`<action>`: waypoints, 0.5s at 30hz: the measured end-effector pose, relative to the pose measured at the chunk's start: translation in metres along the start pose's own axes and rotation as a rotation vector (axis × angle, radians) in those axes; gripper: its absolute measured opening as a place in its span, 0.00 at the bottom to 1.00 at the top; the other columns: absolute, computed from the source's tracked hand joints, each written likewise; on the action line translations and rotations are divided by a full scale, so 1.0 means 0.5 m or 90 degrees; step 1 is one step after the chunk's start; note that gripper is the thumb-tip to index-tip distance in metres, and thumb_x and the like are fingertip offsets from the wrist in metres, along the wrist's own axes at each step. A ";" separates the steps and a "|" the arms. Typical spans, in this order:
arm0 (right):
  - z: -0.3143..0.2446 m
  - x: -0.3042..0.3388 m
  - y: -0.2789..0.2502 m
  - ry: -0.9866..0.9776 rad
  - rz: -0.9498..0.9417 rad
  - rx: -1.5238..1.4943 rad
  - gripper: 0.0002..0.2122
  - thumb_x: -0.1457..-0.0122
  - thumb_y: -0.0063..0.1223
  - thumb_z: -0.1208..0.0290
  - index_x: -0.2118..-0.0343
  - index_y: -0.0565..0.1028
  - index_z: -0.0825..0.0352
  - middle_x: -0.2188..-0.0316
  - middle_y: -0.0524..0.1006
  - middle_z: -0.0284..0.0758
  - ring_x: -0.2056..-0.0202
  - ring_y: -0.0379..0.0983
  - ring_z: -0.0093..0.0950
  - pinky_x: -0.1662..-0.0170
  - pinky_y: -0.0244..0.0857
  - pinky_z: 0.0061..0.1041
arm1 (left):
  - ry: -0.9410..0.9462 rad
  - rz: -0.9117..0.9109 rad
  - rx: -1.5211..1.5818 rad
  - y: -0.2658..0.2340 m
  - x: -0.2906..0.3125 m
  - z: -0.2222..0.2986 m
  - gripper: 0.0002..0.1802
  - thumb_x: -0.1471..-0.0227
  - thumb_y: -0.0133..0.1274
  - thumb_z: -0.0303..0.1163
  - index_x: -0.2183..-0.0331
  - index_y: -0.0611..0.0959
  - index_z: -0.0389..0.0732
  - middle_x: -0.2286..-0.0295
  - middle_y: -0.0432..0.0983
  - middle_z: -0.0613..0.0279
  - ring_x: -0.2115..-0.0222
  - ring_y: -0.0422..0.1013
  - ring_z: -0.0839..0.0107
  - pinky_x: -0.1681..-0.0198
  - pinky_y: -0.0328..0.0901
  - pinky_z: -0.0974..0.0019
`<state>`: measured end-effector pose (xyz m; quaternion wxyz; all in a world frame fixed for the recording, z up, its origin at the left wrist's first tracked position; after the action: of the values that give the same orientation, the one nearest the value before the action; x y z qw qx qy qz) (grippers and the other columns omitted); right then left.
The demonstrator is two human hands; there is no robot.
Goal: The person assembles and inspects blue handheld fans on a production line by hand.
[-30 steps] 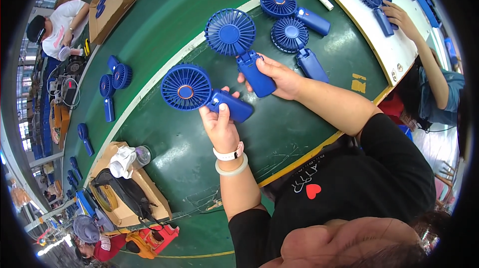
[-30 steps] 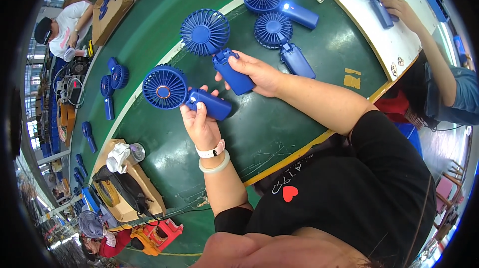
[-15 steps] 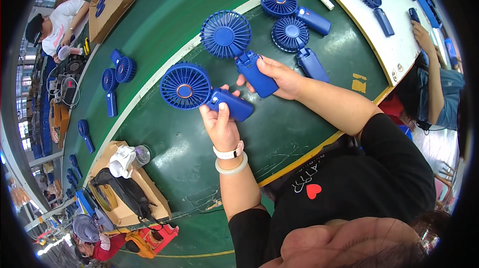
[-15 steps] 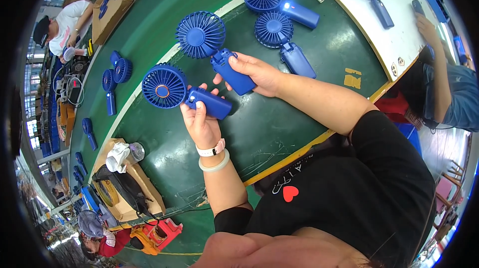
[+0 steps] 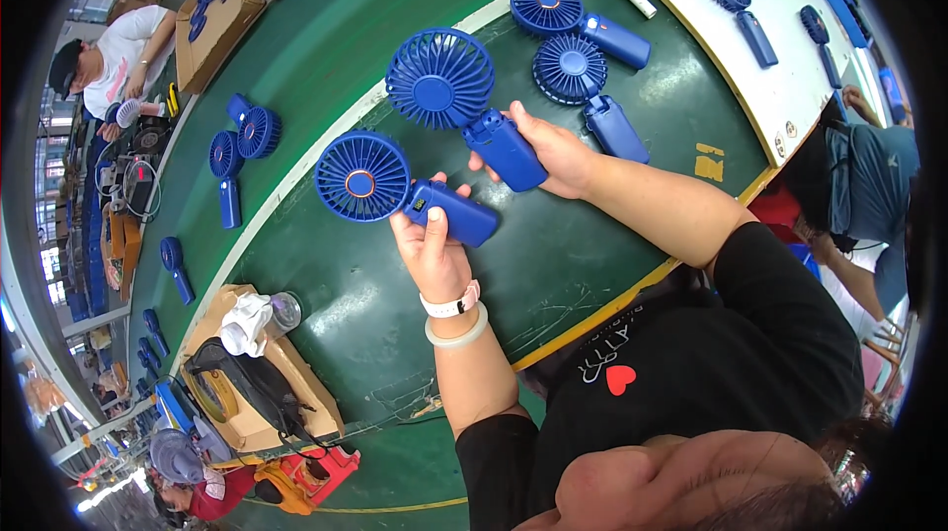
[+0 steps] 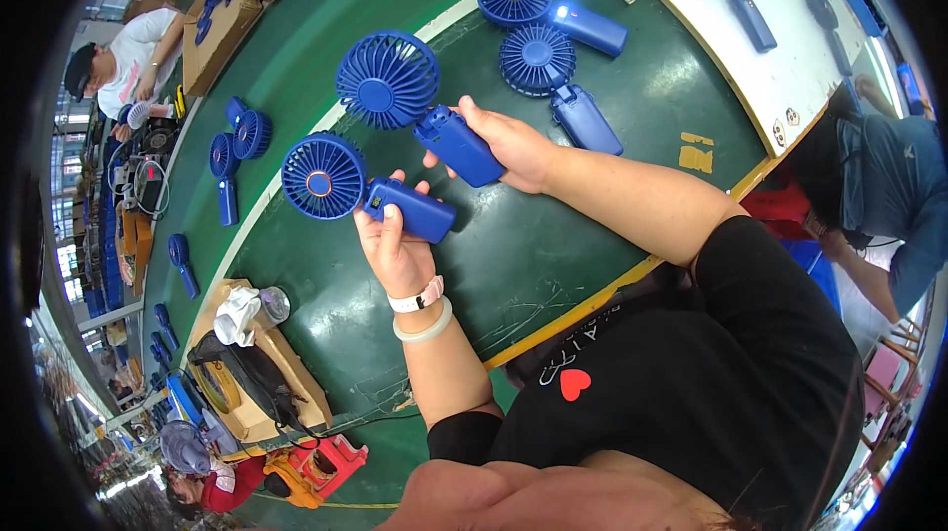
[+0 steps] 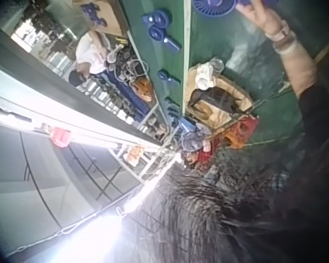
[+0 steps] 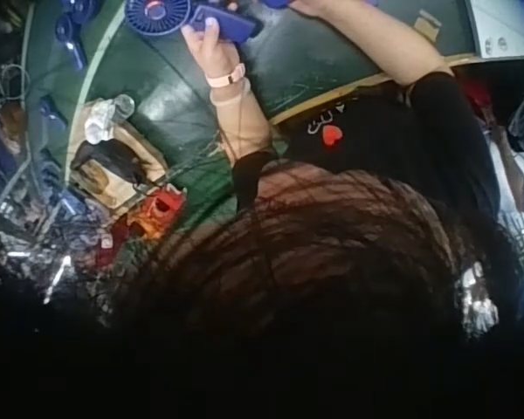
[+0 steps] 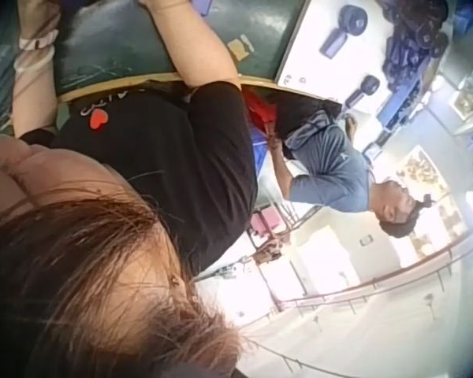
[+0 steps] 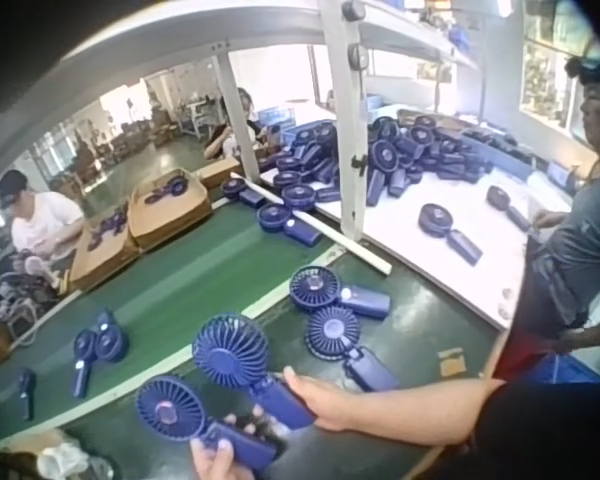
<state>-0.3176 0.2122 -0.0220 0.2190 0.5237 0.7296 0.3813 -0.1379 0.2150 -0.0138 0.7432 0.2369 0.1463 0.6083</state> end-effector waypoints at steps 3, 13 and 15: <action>-0.001 0.004 0.017 -0.060 0.077 0.048 0.23 0.41 0.44 0.56 0.48 0.61 0.65 0.61 0.71 0.33 0.64 0.68 0.20 0.58 0.63 0.21 | -0.010 0.016 -0.006 0.008 0.004 0.004 0.25 0.49 0.49 0.27 0.50 0.60 0.44 0.57 0.66 0.52 0.63 0.71 0.60 0.66 0.71 0.54; 0.014 0.001 0.005 -0.059 0.084 0.144 0.23 0.46 0.53 0.70 0.48 0.60 0.68 0.59 0.72 0.33 0.56 0.68 0.22 0.50 0.61 0.24 | -0.084 0.054 0.023 0.002 0.015 -0.012 0.21 0.58 0.56 0.18 0.60 0.69 0.37 0.68 0.72 0.58 0.66 0.71 0.63 0.79 0.68 0.68; 0.011 0.003 0.002 -0.072 0.091 0.169 0.22 0.46 0.53 0.71 0.49 0.61 0.69 0.59 0.72 0.33 0.57 0.68 0.21 0.51 0.61 0.23 | -0.073 0.024 0.014 -0.002 0.012 -0.017 0.21 0.58 0.56 0.21 0.60 0.68 0.39 0.68 0.72 0.59 0.65 0.71 0.62 0.78 0.68 0.66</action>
<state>-0.3135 0.2157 -0.0243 0.1610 0.6197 0.7207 0.2659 -0.1401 0.2223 -0.0212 0.7362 0.2821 0.1054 0.6060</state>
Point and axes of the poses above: each hand's wrist, its own x-axis away from the middle knuckle, its own y-axis out of the palm, z = x × y, the point moved 2 cm from there along -x, towards the middle knuckle
